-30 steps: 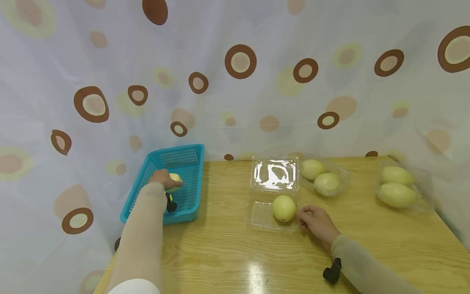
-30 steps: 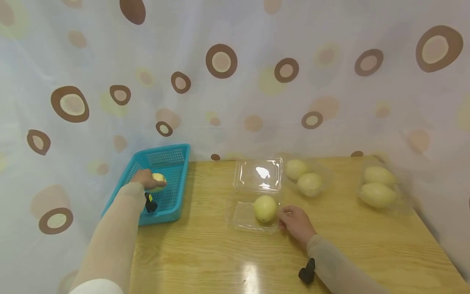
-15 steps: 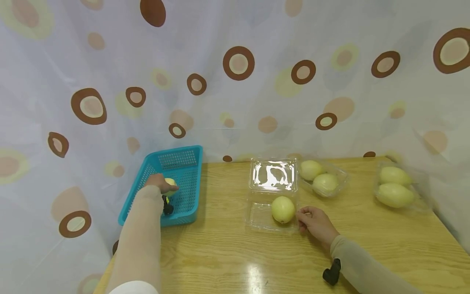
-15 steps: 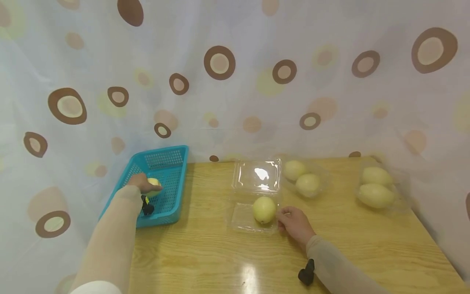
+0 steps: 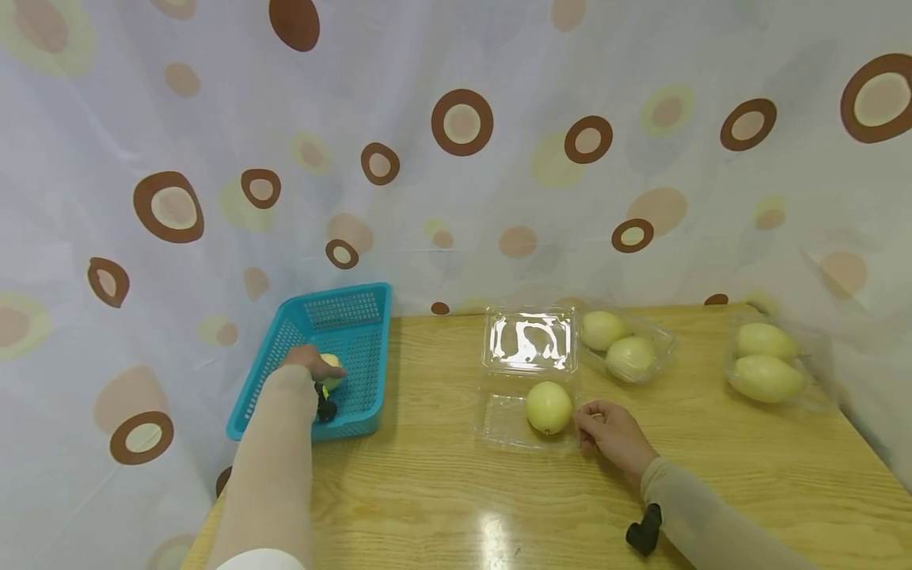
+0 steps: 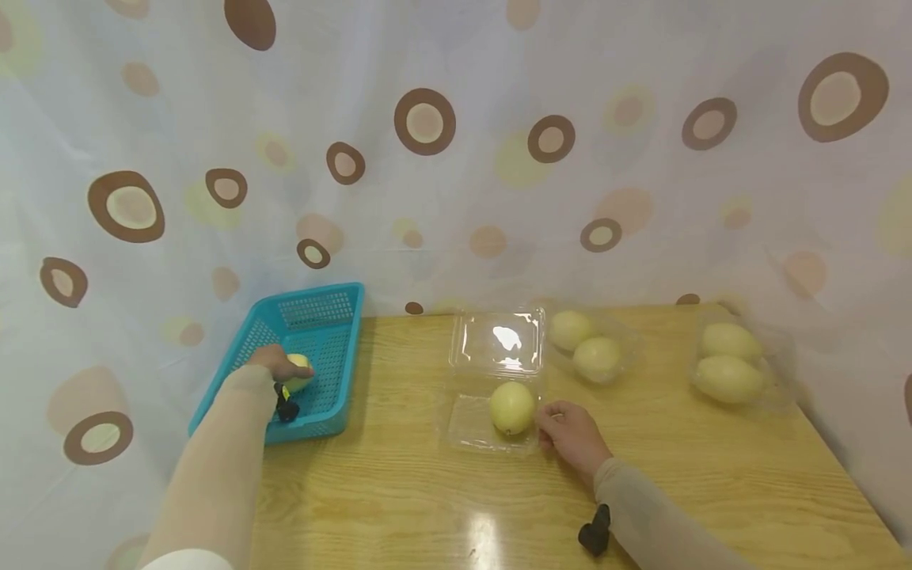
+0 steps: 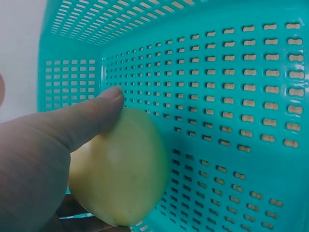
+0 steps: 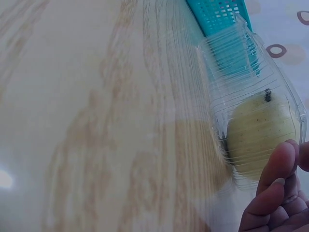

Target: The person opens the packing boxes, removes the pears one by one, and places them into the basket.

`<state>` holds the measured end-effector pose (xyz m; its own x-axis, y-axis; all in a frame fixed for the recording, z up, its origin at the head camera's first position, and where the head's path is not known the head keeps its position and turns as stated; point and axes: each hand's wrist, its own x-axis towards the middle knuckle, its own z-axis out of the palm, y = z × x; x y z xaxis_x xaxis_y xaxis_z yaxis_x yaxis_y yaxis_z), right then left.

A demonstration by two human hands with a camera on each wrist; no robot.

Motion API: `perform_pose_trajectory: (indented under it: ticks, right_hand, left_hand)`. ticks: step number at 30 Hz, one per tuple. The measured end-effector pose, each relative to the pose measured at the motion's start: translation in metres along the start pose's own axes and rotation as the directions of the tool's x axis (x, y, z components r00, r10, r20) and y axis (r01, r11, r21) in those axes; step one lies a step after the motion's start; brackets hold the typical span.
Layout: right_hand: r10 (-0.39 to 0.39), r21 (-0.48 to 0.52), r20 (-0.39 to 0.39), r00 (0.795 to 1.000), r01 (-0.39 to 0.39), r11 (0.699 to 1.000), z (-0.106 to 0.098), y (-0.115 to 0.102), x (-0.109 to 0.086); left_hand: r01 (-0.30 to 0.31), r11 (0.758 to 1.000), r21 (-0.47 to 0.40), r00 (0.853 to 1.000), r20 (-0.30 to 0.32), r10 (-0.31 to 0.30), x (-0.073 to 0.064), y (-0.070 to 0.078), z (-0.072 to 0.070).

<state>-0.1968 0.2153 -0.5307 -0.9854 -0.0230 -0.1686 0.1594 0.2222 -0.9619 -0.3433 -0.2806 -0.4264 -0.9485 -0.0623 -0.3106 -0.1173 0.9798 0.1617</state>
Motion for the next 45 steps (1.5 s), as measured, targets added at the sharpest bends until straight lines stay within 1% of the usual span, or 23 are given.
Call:
perform_pose_trajectory:
  ticks: [6, 11, 18, 21, 25, 29, 31, 33, 37, 39, 42, 45]
  right_hand:
    - [-0.012, -0.001, -0.002, 1.000, 0.012, 1.000, 0.000, -0.002, -0.002]
    - [-0.009, 0.005, -0.004, 1.000, 0.009, 1.000, 0.000, -0.003, -0.003]
    - [-0.013, -0.005, -0.004, 1.000, 0.013, 1.000, 0.000, -0.003, -0.003]
    - [-0.009, 0.000, -0.009, 1.000, 0.009, 1.000, 0.000, -0.003, -0.003]
    - [-0.006, 0.004, -0.016, 1.000, 0.006, 1.000, 0.000, -0.004, -0.003]
    - [0.001, -0.012, -0.017, 1.000, -0.001, 1.000, 0.000, -0.004, -0.004]
    - [0.010, -0.020, -0.019, 1.000, -0.010, 1.000, 0.001, -0.003, -0.004]
    - [0.018, -0.019, -0.022, 1.000, -0.018, 1.000, 0.002, -0.002, -0.004]
    - [0.023, -0.003, -0.022, 0.999, -0.023, 1.000, 0.004, 0.000, -0.005]
    - [0.017, 0.006, -0.018, 1.000, -0.017, 1.000, 0.004, 0.000, -0.005]
    - [0.013, 0.013, -0.015, 1.000, -0.012, 1.000, 0.004, -0.001, -0.006]
    - [0.005, 0.010, -0.012, 1.000, -0.005, 1.000, 0.004, -0.005, -0.007]
  left_hand:
    - [-0.005, 1.000, 0.015, 1.000, -0.001, 0.005, 0.003, 0.001, 0.002]
    - [-0.013, 1.000, 0.018, 1.000, -0.007, 0.013, 0.005, -0.001, 0.004]
    - [-0.022, 0.999, 0.029, 1.000, 0.003, 0.022, 0.007, -0.003, 0.004]
    - [-0.015, 1.000, 0.024, 1.000, 0.011, 0.015, 0.009, -0.004, 0.005]
    - [-0.004, 1.000, -0.005, 1.000, 0.021, 0.004, 0.012, -0.007, 0.006]
    - [-0.013, 1.000, -0.025, 1.000, 0.007, 0.013, 0.013, -0.008, 0.004]
    - [-0.017, 0.999, -0.032, 1.000, -0.004, 0.017, 0.011, -0.008, 0.000]
    - [-0.035, 0.999, -0.029, 0.999, -0.024, 0.035, 0.007, -0.006, -0.006]
    - [-0.096, 0.995, -0.010, 0.994, -0.061, 0.095, 0.001, -0.002, -0.021]
    - [-0.141, 0.990, 0.008, 0.986, -0.093, 0.141, -0.003, 0.001, -0.027]
    - [-0.182, 0.983, 0.023, 0.972, -0.144, 0.184, -0.011, 0.009, -0.032]
    - [-0.223, 0.974, 0.030, 0.959, -0.173, 0.225, -0.020, 0.020, -0.036]
